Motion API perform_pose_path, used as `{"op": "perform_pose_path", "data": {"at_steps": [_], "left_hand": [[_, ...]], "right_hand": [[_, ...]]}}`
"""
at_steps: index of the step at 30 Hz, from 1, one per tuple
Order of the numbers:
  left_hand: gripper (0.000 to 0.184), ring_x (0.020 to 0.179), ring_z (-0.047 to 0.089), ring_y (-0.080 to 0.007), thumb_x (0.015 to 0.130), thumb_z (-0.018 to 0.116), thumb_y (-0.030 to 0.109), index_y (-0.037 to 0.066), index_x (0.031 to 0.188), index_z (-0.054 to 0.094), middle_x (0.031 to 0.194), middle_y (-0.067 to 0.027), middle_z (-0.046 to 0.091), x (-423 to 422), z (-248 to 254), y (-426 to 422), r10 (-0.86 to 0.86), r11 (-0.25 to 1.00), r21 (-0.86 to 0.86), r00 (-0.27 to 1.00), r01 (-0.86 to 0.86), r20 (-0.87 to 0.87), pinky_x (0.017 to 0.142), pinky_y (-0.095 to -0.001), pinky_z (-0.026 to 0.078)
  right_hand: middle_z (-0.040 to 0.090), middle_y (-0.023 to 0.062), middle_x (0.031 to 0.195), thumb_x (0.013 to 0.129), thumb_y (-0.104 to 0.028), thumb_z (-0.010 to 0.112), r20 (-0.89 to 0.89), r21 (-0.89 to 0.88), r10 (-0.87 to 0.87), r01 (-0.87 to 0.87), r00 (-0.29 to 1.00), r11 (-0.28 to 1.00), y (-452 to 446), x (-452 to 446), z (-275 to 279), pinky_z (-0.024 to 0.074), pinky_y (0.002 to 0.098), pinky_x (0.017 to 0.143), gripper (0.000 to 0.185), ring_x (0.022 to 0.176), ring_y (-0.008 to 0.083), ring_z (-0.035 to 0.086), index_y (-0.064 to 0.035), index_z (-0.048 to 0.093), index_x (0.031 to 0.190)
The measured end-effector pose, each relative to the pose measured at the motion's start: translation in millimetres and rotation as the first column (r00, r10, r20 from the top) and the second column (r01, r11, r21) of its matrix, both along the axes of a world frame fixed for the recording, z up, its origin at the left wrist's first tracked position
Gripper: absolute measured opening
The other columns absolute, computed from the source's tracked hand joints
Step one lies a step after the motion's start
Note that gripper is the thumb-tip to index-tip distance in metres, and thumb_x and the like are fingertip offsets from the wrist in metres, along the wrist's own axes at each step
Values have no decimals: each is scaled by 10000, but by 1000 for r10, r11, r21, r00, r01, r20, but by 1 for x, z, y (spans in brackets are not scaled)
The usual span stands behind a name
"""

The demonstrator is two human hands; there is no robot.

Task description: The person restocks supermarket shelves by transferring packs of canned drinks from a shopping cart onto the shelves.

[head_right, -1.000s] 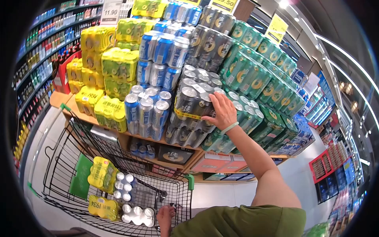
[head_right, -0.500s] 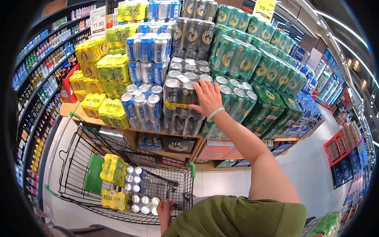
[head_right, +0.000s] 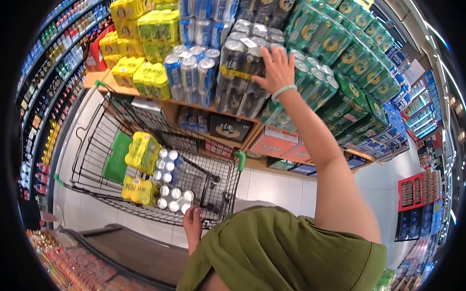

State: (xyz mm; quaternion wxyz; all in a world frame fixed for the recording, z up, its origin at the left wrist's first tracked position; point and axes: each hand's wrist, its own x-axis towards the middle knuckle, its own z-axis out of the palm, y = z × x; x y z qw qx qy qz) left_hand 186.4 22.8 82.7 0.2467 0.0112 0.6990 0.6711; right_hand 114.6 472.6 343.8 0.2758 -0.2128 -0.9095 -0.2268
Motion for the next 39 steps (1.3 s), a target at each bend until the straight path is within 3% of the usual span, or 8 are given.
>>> {"op": "perform_pose_path", "data": {"at_steps": [5, 7, 11, 24, 28, 33, 35, 39], "left_hand": [[229, 843, 633, -194, 921, 539, 102, -58, 1073, 600, 931, -120, 668, 7, 15, -23, 106, 989, -81, 979, -122, -174, 750, -290, 490], [217, 844, 641, -218, 917, 528, 72, -52, 1079, 602, 938, -137, 668, 6, 20, -35, 169, 969, -93, 892, -227, -419, 749, -301, 493], [211, 1018, 600, -317, 903, 522, 42, -35, 1080, 607, 1035, -155, 647, -1, 25, -65, 130, 880, -273, 750, -388, -648, 879, -392, 461], [403, 1283, 318, -439, 863, 563, 85, -38, 1237, 477, 1398, -265, 318, -26, -10, -76, 99, 873, -350, 826, -339, -555, 1039, -521, 273], [408, 1316, 280, -439, 842, 568, 83, -26, 1227, 486, 1412, -249, 311, -31, -20, -65, -1, 852, -444, 847, -278, -532, 1056, -529, 237], [367, 1305, 270, -475, 838, 569, 69, -16, 1191, 515, 1398, -242, 330, -38, -31, -55, -37, 815, -495, 825, -302, -564, 1032, -579, 238], [329, 1282, 287, -478, 861, 546, 99, -1, 1175, 538, 1342, -247, 387, -38, -42, -52, 19, 817, -441, 782, -371, -623, 1014, -614, 245], [252, 1266, 303, -475, 857, 535, 88, -11, 1086, 568, 1312, -241, 408, -39, -40, -50, 19, 807, -444, 768, -389, -640, 1013, -608, 255]], "right_hand": [[364, 142, 1393, 724, -478, 745, -16, 54, 44, -43, 999, 998, 3, 2, -7, 213, 575, 1065, 860, 1312, 343, 317, -172, 317, 1404], [363, 138, 1393, 731, -468, 741, -10, 52, 46, -45, 999, 998, -3, 5, -8, 208, 570, 1070, 856, 1320, 343, 310, -172, 312, 1410], [360, 141, 1397, 751, -418, 730, -44, 84, 28, -25, 999, 996, -12, 17, -11, 202, 547, 1078, 808, 1324, 336, 314, -168, 333, 1409], [425, 184, 1349, 780, -76, 622, 80, -63, 284, -280, 955, 958, -87, 74, -92, 270, 536, 1058, 555, 1255, 389, 395, -47, 426, 1299], [429, 209, 1337, 767, -110, 630, 194, -368, 320, -234, 927, 900, -115, 101, -151, 291, 533, 1047, 572, 1204, 436, 412, -12, 423, 1291], [392, 257, 1356, 823, -320, 629, 424, -552, 190, 87, 885, 829, -151, 139, -235, 346, 486, 1019, 663, 1198, 435, 425, 5, 355, 1331], [446, 277, 1310, 860, -440, 590, 415, -678, -13, 319, 910, 662, -157, 153, -274, 416, 460, 947, 737, 1149, 444, 485, 32, 311, 1351], [623, 236, 1081, 872, -641, 434, 644, -763, -126, 645, 755, -36, -156, 164, -324, 506, 429, 818, 841, 925, 398, 641, 7, 310, 1394]]}}
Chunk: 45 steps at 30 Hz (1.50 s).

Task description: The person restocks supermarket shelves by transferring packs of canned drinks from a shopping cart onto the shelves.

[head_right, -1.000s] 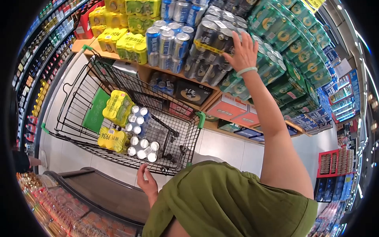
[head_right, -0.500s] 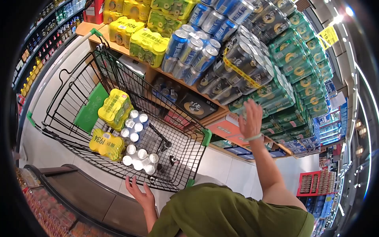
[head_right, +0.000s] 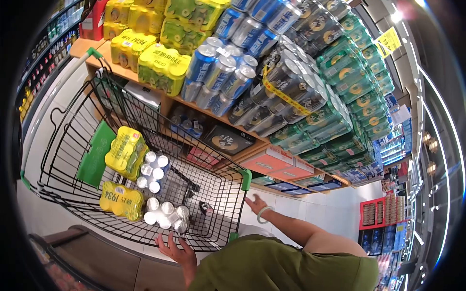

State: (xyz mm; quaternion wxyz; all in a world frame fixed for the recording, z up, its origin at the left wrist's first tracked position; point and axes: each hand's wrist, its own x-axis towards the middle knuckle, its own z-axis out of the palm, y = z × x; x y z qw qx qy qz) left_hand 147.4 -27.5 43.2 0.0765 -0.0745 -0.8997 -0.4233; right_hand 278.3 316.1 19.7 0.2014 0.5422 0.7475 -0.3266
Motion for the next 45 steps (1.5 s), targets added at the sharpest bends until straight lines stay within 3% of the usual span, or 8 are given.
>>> {"op": "perform_pose_path", "data": {"at_steps": [3, 8, 12, 18, 24, 26, 28, 45], "left_hand": [[250, 1271, 295, -469, 852, 529, 76, -13, 1083, 569, 1328, -230, 388, 0, -2, -1, -15, 1000, -17, 1000, 15, -1, 1014, -591, 253], [251, 1276, 285, -448, 863, 515, 108, -19, 1073, 568, 1342, -218, 366, -1, 4, -1, -38, 998, -51, 999, 39, 31, 1022, -561, 250], [272, 1261, 302, -429, 837, 526, 128, -22, 1061, 566, 1337, -208, 371, -4, -3, -1, -14, 998, -67, 1000, 14, 13, 1016, -546, 259], [265, 1268, 310, -426, 817, 523, 75, 4, 1066, 579, 1345, -205, 381, -9, -3, 1, -18, 999, -41, 1000, 17, -17, 1019, -532, 264], [367, 1260, 315, -450, 741, 473, -14, -3, 1085, 601, 1336, -220, 416, -13, 0, 2, 2, 998, 59, 995, -8, 98, 1039, -534, 262], [401, 1264, 312, -448, 707, 486, -19, 2, 1094, 587, 1326, -216, 425, -16, -4, 0, -16, 1000, 13, 993, 14, 118, 1070, -523, 228], [397, 1268, 311, -449, 698, 505, -10, 15, 1088, 579, 1295, -199, 433, -19, -5, 0, -1, 1000, 31, 998, -1, 68, 1068, -539, 229], [329, 1273, 331, -421, 694, 484, -14, 47, 1000, 588, 1279, -164, 436, -21, 0, 4, 41, 993, -110, 996, -32, 80, 1067, -494, 277]], "right_hand": [[624, 201, 1108, 879, -667, 347, -120, -355, -271, 214, 955, 910, -17, -5, -9, 551, 365, 677, 768, 843, 271, 682, -117, 345, 1416], [684, 104, 791, 922, -402, 510, -263, -401, -442, 320, 858, 858, -29, -20, -46, 550, 369, 579, 384, 670, 228, 674, -46, 542, 1063], [654, 184, 766, 968, -323, 424, -376, -13, 154, -171, 914, 985, -15, -7, -82, 552, 334, 510, 421, 565, 248, 648, 86, 482, 1048], [687, 132, 693, 976, -317, 383, -263, -22, 34, -41, 964, 999, -20, -37, -62, 534, 325, 505, 441, 523, 209, 658, 92, 535, 910], [648, 233, 789, 946, -351, 385, -287, 38, 114, -108, 951, 993, 7, -31, -131, 493, 510, 745, 445, 812, 399, 631, 7, 600, 794], [660, 192, 717, 951, -303, 427, -349, 77, 281, -271, 894, 959, 10, -34, -122, 530, 430, 584, 386, 653, 311, 662, 7, 583, 783], [646, 155, 657, 953, -263, 454, -313, -354, -396, 281, 864, 892, -14, -67, -55, 516, 362, 454, 347, 524, 235, 640, 11, 559, 766], [670, 78, 612, 948, -323, 400, -294, 19, 196, -199, 935, 980, -17, -70, -52, 527, 383, 674, 414, 621, 263, 663, 26, 570, 803]]}}
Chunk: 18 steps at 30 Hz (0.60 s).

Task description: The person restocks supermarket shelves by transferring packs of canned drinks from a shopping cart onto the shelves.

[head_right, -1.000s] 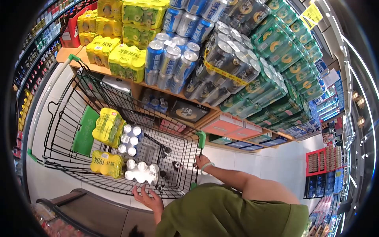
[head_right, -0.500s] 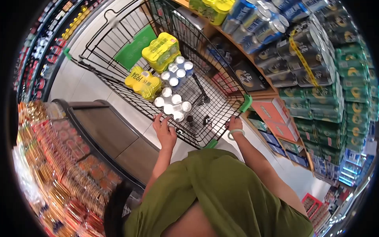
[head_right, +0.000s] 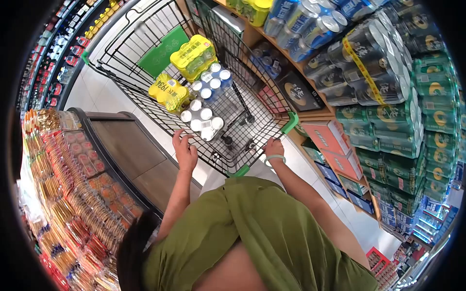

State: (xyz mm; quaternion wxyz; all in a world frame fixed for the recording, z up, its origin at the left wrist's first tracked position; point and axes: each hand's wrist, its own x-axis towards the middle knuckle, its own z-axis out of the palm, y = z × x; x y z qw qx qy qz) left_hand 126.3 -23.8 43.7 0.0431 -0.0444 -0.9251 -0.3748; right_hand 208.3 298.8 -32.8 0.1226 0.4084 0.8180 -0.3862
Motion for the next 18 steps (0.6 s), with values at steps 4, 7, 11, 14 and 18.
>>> {"op": "perform_pose_path", "data": {"at_steps": [4, 7, 11, 14, 18], "left_hand": [[265, 1281, 328, -409, 695, 488, -14, 39, 932, 592, 1292, -169, 431, 1, 0, 0, 22, 999, -29, 999, -21, 27, 1027, -447, 335], [262, 1267, 347, -379, 693, 488, -18, 42, 926, 592, 1302, -159, 421, 0, 6, 3, 35, 999, -21, 998, -34, 44, 939, -401, 410], [234, 1248, 367, -345, 693, 494, -11, 54, 898, 586, 1302, -138, 415, -4, 0, -2, 49, 997, -64, 998, -46, 47, 873, -387, 444], [233, 1238, 378, -345, 691, 503, -14, 55, 898, 584, 1295, -137, 421, -6, 4, 0, 63, 996, -74, 997, -59, 55, 896, -395, 433], [235, 1224, 390, -352, 685, 513, -26, 54, 896, 579, 1278, -139, 437, -12, 5, -5, 56, 987, -154, 998, -54, 6, 977, -420, 379]], "right_hand": [[647, 251, 754, 933, -365, 422, 26, 126, 124, -127, 992, 984, 4, -4, -18, 515, 471, 740, 448, 745, 411, 647, 63, 537, 868], [646, 277, 799, 922, -378, 435, 20, 105, 118, -119, 993, 987, 0, -10, -4, 516, 474, 748, 462, 784, 416, 650, 63, 560, 861], [646, 288, 833, 915, -400, 430, 84, 97, 146, -154, 986, 983, -2, -21, 9, 515, 473, 772, 487, 823, 420, 649, 63, 572, 873], [648, 286, 844, 905, -422, 438, 70, 120, 213, -220, 975, 968, -1, -25, 11, 515, 471, 782, 504, 835, 419, 649, 62, 577, 887], [648, 285, 856, 894, -442, 447, 73, 105, 275, -281, 959, 954, -3, -33, 16, 512, 477, 787, 521, 845, 423, 645, 61, 584, 895]]}}
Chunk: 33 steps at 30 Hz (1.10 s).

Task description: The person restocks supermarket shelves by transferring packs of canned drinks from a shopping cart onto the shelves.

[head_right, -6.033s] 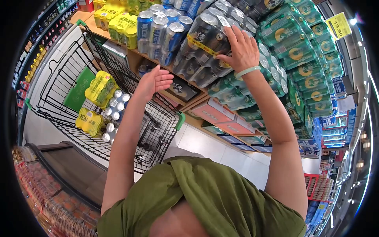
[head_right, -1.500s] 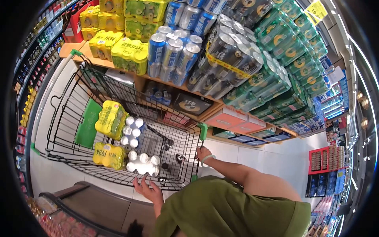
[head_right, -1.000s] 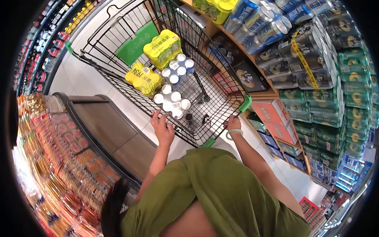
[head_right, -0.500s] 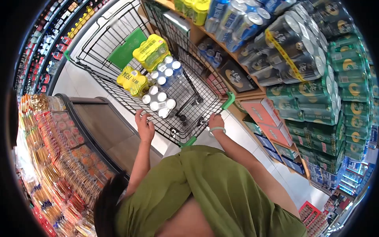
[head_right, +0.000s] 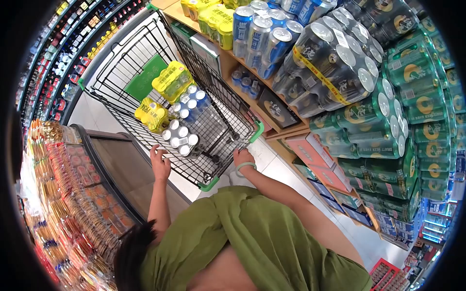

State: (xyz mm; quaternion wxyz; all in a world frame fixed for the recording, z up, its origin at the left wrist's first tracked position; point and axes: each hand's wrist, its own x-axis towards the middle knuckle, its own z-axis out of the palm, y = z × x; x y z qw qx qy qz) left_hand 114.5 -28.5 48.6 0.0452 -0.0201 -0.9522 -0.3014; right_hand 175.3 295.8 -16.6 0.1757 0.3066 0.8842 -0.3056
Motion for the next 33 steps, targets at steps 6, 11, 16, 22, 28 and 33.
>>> {"op": "perform_pose_path", "data": {"at_steps": [6, 11, 16, 22, 28, 33], "left_hand": [[241, 1202, 417, -371, 672, 514, -28, 61, 891, 559, 1296, -146, 424, -10, -1, -14, 38, 997, -64, 999, -37, 2, 992, -429, 376], [234, 1256, 367, -383, 665, 500, -51, 26, 877, 561, 1311, -172, 421, -20, -1, -29, 46, 999, -16, 998, -45, 32, 1028, -444, 336], [260, 1258, 364, -376, 674, 560, -32, 33, 923, 590, 1327, -178, 418, -33, -1, -45, 19, 999, -44, 997, -16, 71, 1024, -442, 344], [441, 1253, 345, -429, 657, 692, 88, 65, 1089, 610, 1380, -144, 402, -43, 18, -66, -46, 980, -185, 988, 73, 148, 1060, -542, 228], [435, 1295, 270, -496, 738, 671, 191, 68, 1148, 596, 1433, -100, 345, -53, 31, -64, -50, 975, -188, 938, 121, 344, 1098, -610, 59], [394, 1045, 589, -348, 774, 666, 261, 59, 1106, 605, 1169, -148, 607, -83, 70, -54, 107, 994, -66, 933, -90, 343, 936, -480, 386]], "right_hand": [[635, 313, 860, 888, -462, 434, -17, -19, -21, 21, 1000, 1000, -19, -5, 21, 492, 481, 809, 585, 863, 443, 625, 76, 655, 834], [653, 276, 889, 891, -477, 421, 72, -64, 44, -40, 996, 997, -35, -12, 42, 494, 464, 808, 591, 878, 424, 630, 55, 671, 838], [678, 210, 820, 895, -525, 401, 200, -32, 159, -156, 967, 987, -37, -25, 37, 495, 441, 811, 633, 845, 375, 650, 41, 682, 861], [682, 156, 719, 825, -610, 531, 472, -251, 265, -160, 841, 955, -6, -60, 22, 539, 371, 589, 682, 616, 256, 666, 56, 672, 793], [674, 165, 707, 836, -540, 552, 611, -109, 447, -490, 653, 865, -16, -112, 110, 527, 387, 720, 597, 744, 281, 675, 42, 679, 802], [675, 203, 863, 836, -468, 559, 258, -97, 671, -672, 695, 734, -28, -193, 120, 494, 428, 799, 474, 852, 365, 645, -19, 698, 901]]}}
